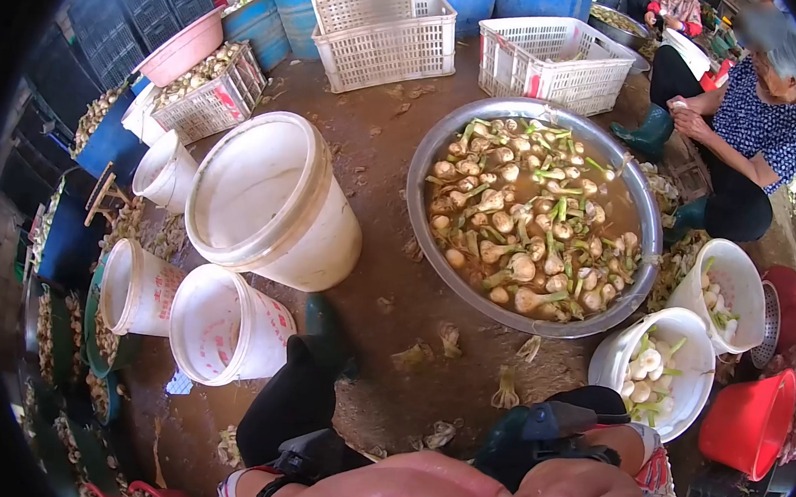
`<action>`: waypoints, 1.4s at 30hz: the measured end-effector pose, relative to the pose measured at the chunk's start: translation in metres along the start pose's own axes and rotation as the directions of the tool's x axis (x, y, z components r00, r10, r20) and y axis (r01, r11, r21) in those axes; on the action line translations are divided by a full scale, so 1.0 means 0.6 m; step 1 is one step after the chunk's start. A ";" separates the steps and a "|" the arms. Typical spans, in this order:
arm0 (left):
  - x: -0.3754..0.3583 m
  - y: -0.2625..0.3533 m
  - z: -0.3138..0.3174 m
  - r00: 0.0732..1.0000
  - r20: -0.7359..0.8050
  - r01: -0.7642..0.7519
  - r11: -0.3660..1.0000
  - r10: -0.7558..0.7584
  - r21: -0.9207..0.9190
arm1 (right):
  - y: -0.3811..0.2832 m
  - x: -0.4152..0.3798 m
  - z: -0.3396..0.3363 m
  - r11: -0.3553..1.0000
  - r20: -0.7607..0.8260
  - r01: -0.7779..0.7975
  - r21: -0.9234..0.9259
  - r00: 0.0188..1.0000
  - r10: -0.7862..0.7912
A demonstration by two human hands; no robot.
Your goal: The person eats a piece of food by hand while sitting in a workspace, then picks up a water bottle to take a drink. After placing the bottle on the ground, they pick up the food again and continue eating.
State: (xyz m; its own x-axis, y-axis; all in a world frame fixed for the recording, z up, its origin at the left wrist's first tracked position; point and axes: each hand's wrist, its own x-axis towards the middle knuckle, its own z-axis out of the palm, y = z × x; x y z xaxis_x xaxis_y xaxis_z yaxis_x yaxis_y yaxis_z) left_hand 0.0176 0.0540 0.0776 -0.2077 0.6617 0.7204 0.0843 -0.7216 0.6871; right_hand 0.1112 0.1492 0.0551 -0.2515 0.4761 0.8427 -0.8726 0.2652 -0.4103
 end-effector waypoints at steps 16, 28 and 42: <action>-0.025 -0.015 -0.004 0.868 -0.422 0.396 0.876 -0.260 0.274 | 0.032 0.048 -0.039 0.721 0.335 -0.691 0.058 0.694 0.638; -0.002 0.001 0.006 0.707 -0.528 0.390 0.882 -0.471 -0.264 | 0.029 0.045 -0.026 0.546 0.291 -0.822 0.163 0.569 0.769; -0.004 -0.009 -0.001 0.622 -0.495 0.395 0.789 -0.606 -0.470 | 0.050 0.037 -0.029 0.364 0.264 -0.830 0.422 0.497 0.827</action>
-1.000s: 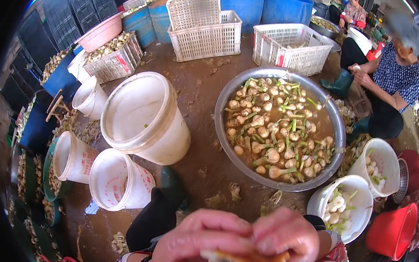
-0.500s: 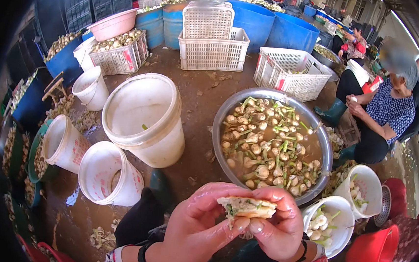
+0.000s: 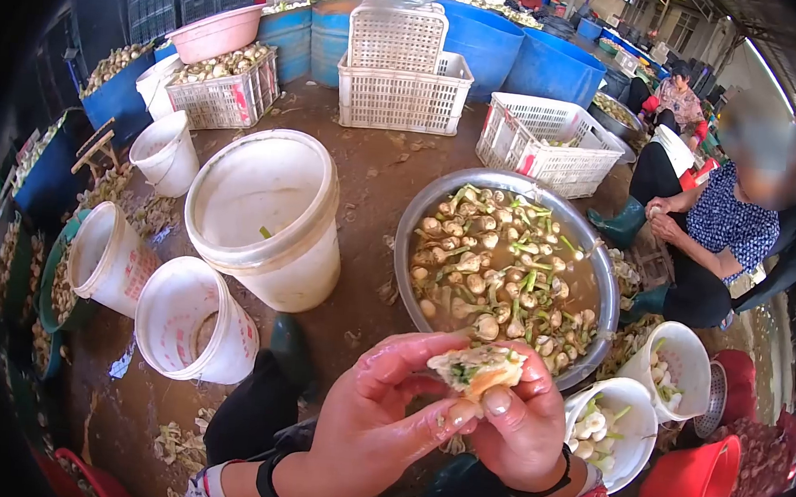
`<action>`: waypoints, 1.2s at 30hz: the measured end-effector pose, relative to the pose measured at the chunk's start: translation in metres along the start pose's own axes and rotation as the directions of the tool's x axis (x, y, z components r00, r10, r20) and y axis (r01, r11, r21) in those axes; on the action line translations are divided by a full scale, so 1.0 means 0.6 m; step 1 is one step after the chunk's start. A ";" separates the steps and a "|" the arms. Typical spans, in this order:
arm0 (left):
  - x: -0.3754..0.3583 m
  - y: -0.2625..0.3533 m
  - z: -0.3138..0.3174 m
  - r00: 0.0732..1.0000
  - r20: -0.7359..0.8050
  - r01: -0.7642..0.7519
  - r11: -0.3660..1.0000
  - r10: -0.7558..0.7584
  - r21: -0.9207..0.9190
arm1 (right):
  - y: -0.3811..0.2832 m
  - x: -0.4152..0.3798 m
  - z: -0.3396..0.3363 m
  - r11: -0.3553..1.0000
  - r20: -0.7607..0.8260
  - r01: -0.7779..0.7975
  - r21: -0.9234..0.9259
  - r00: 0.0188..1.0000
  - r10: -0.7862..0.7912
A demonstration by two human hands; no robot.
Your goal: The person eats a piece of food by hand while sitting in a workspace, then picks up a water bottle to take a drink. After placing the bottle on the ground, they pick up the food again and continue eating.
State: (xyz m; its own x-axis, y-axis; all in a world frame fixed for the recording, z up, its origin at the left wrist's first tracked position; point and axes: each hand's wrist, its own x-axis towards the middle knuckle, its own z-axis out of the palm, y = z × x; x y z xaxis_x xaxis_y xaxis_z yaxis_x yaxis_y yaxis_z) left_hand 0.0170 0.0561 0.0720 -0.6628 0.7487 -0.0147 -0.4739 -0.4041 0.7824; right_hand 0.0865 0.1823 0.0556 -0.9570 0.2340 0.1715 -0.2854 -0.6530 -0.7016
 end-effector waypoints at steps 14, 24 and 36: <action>0.014 0.006 -0.053 0.323 0.564 -0.905 0.074 0.760 0.419 | -0.011 0.007 0.002 0.994 -0.140 0.062 -0.087 0.987 -0.074; -0.059 0.065 0.010 0.502 0.615 -0.521 -0.355 0.608 0.776 | -0.003 0.010 -0.002 0.996 -0.091 0.041 -0.073 0.995 -0.047; 0.017 0.004 -0.014 0.989 0.012 -0.142 0.930 0.147 0.339 | -0.007 0.005 0.004 1.000 -0.047 -0.014 0.008 0.999 0.014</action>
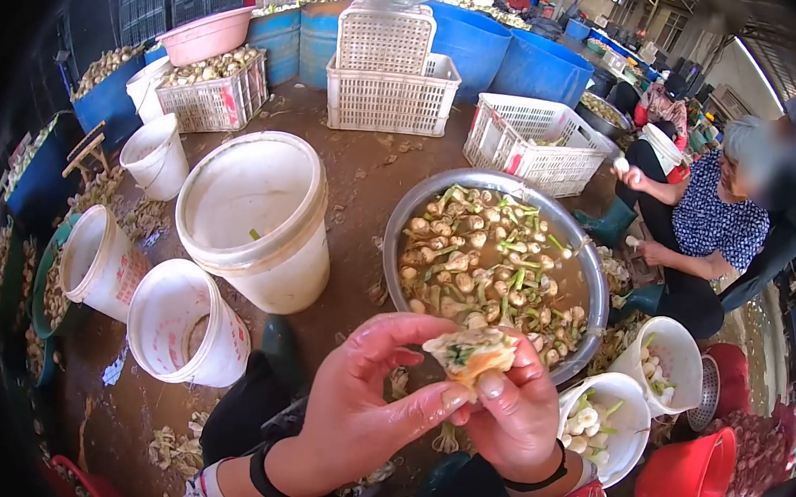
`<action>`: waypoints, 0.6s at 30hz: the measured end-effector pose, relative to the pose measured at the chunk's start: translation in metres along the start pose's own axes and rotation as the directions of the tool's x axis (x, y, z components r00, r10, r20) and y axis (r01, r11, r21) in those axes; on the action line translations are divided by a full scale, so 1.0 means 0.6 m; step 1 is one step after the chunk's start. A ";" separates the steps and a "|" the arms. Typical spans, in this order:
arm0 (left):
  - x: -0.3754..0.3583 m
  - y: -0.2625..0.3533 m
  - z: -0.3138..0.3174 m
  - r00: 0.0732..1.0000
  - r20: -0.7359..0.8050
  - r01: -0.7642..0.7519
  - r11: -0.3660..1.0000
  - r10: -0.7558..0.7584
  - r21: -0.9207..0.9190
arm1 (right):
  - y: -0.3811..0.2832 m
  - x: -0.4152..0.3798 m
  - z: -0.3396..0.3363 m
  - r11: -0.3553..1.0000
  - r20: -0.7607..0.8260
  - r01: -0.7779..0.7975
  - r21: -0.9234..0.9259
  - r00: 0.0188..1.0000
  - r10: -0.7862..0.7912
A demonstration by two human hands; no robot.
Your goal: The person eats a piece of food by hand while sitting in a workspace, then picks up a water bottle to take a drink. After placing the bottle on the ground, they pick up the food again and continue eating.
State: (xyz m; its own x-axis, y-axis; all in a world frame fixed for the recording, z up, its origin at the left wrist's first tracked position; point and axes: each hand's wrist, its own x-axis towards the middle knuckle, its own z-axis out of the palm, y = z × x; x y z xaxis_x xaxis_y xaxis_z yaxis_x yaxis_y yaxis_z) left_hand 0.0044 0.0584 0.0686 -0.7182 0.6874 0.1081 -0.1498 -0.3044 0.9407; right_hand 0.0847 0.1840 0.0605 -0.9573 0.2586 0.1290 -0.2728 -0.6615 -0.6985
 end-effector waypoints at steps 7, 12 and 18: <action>-0.005 -0.015 0.013 0.998 0.006 0.061 0.971 -0.062 -0.231 | 0.008 -0.005 -0.005 0.992 0.007 0.005 -0.123 1.000 -0.004; -0.001 -0.019 0.016 1.000 -0.011 -0.030 0.977 0.029 -0.211 | 0.020 0.001 -0.007 0.975 0.076 0.054 -0.215 0.996 -0.038; 0.000 -0.032 0.009 0.994 -0.018 -0.110 0.956 0.110 -0.272 | 0.025 0.003 -0.009 0.961 0.145 0.105 -0.256 0.987 -0.069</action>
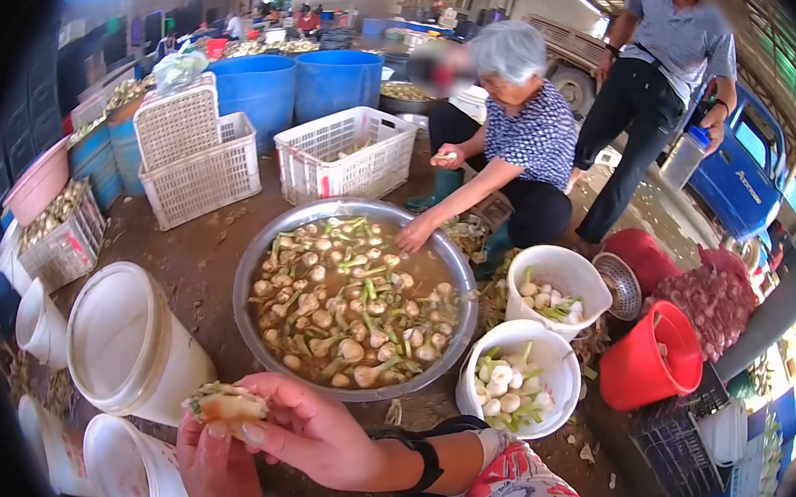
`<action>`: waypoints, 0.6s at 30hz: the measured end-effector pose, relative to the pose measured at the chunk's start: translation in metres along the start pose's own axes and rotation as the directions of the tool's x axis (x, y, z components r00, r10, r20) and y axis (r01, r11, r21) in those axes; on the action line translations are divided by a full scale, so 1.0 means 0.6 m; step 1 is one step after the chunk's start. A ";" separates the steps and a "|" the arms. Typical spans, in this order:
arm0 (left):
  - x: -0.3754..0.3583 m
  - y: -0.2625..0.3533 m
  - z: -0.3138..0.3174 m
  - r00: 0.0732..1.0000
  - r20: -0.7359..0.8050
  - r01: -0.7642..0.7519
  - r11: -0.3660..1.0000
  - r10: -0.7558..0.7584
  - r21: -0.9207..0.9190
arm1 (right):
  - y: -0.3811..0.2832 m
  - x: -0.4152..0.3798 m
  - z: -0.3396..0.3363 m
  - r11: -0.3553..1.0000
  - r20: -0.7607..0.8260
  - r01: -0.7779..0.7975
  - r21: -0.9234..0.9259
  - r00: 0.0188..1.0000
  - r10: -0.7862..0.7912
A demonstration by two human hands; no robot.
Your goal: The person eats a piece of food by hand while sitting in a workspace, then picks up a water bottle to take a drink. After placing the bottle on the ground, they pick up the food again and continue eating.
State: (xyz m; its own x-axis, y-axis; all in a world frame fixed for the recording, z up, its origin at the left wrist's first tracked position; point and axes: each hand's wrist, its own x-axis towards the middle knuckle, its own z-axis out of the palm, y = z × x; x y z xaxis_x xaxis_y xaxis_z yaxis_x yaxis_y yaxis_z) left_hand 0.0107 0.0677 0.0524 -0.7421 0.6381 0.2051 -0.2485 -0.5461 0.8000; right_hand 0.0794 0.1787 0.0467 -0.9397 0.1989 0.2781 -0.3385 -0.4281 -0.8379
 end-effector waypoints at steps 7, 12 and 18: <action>0.005 -0.001 -0.015 0.993 0.115 -0.012 0.995 0.024 -0.098 | -0.030 -0.014 0.000 0.993 -0.074 0.083 -0.089 0.993 -0.090; 0.004 0.011 0.004 0.985 0.165 -0.027 0.983 0.057 -0.180 | -0.063 -0.032 -0.006 0.977 -0.155 0.124 -0.173 0.976 -0.151; 0.000 0.010 0.011 0.962 0.261 -0.010 0.966 0.079 -0.257 | -0.078 -0.067 -0.005 0.952 -0.202 0.301 -0.051 0.931 -0.305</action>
State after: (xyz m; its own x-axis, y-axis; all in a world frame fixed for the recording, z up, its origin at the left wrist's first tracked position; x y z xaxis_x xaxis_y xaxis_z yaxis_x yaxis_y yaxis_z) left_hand 0.0133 0.0680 0.0609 -0.5710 0.7123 0.4081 -0.3925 -0.6735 0.6264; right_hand 0.1331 0.1932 0.0732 -0.7620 0.4935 0.4192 -0.6025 -0.3031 -0.7383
